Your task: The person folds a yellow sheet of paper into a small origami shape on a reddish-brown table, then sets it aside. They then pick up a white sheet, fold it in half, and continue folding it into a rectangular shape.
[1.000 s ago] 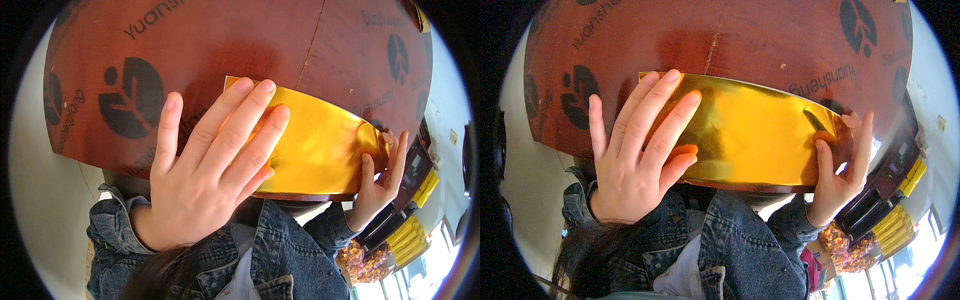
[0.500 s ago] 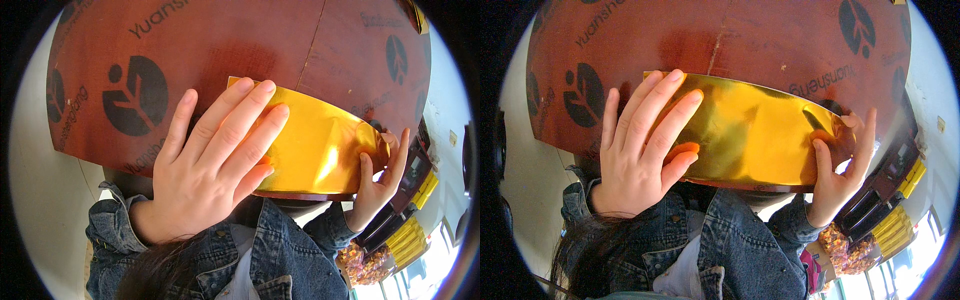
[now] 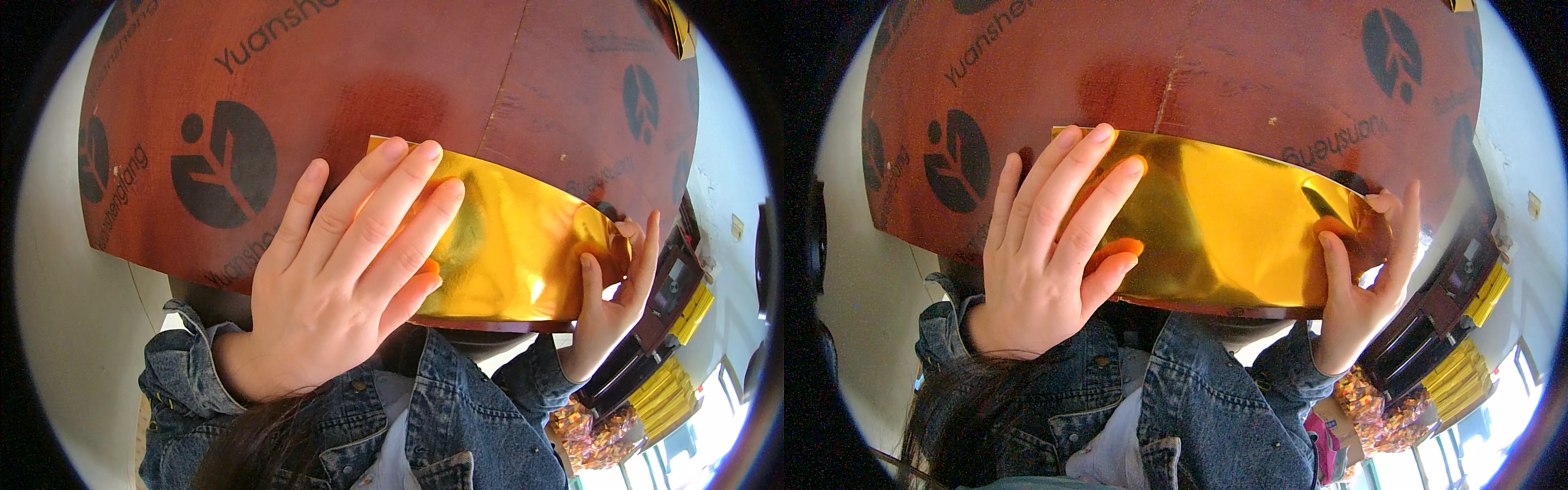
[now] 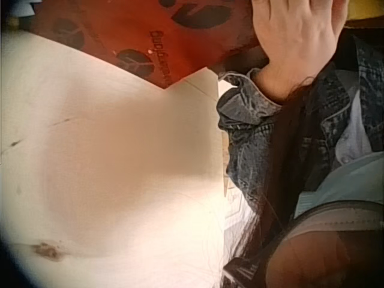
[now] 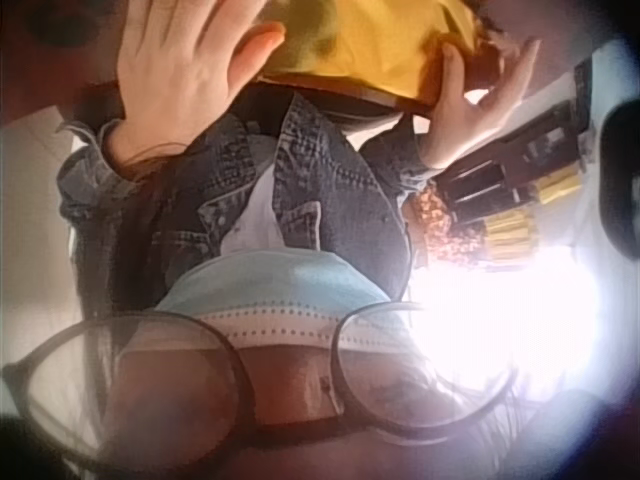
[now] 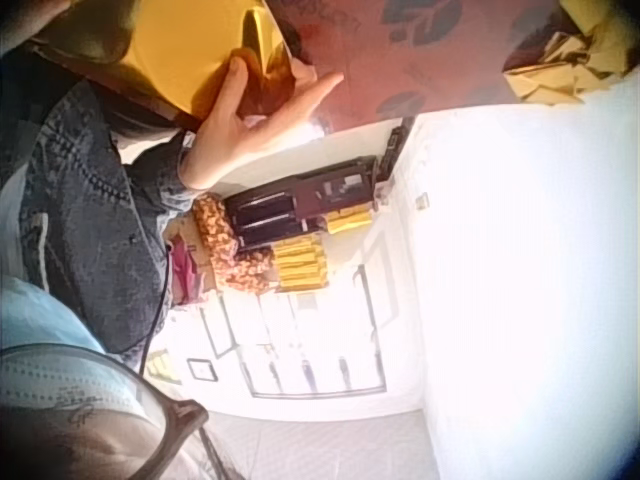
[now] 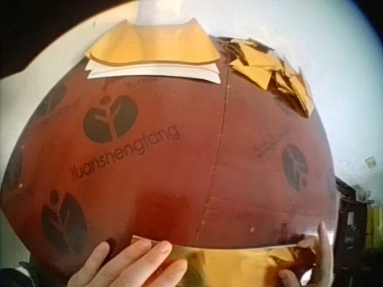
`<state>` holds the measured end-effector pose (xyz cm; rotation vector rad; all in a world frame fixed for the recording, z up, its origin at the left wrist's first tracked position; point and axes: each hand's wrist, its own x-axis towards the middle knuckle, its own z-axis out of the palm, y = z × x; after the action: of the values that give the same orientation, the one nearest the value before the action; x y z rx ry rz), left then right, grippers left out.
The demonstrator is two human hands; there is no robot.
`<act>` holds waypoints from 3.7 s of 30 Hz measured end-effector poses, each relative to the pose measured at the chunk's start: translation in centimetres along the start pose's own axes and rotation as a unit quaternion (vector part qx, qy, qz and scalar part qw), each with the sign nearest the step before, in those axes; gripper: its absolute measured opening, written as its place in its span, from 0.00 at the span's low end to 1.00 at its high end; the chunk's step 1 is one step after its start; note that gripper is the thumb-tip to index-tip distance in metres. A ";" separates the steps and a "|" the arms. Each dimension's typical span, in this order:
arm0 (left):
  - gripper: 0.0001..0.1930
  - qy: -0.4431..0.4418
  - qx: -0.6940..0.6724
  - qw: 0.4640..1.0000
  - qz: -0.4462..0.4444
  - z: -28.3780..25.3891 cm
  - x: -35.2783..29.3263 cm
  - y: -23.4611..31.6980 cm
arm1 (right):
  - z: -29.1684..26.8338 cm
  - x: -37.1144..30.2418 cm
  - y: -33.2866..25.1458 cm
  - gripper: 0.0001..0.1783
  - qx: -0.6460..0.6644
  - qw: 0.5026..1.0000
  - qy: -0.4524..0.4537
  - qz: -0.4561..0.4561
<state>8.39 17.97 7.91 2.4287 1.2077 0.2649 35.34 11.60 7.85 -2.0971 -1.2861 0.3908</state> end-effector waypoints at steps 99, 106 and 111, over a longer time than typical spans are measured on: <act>0.28 -0.061 0.221 0.972 0.046 -1.7 0.5 1.5 | -0.2 -0.3 0.7 0.51 0.098 0.994 0.022 0.041; 0.28 -0.040 0.077 0.996 -0.023 -1.5 0.6 1.4 | -0.3 -0.4 0.8 0.51 0.098 0.995 0.013 0.015; 0.26 -0.041 0.050 0.997 -0.041 -1.7 0.6 1.4 | -0.2 -0.4 0.8 0.52 0.086 0.995 0.029 0.028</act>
<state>9.15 18.23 10.07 2.4421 1.3085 0.0827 35.79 10.90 7.50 -1.9870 -1.1223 0.4461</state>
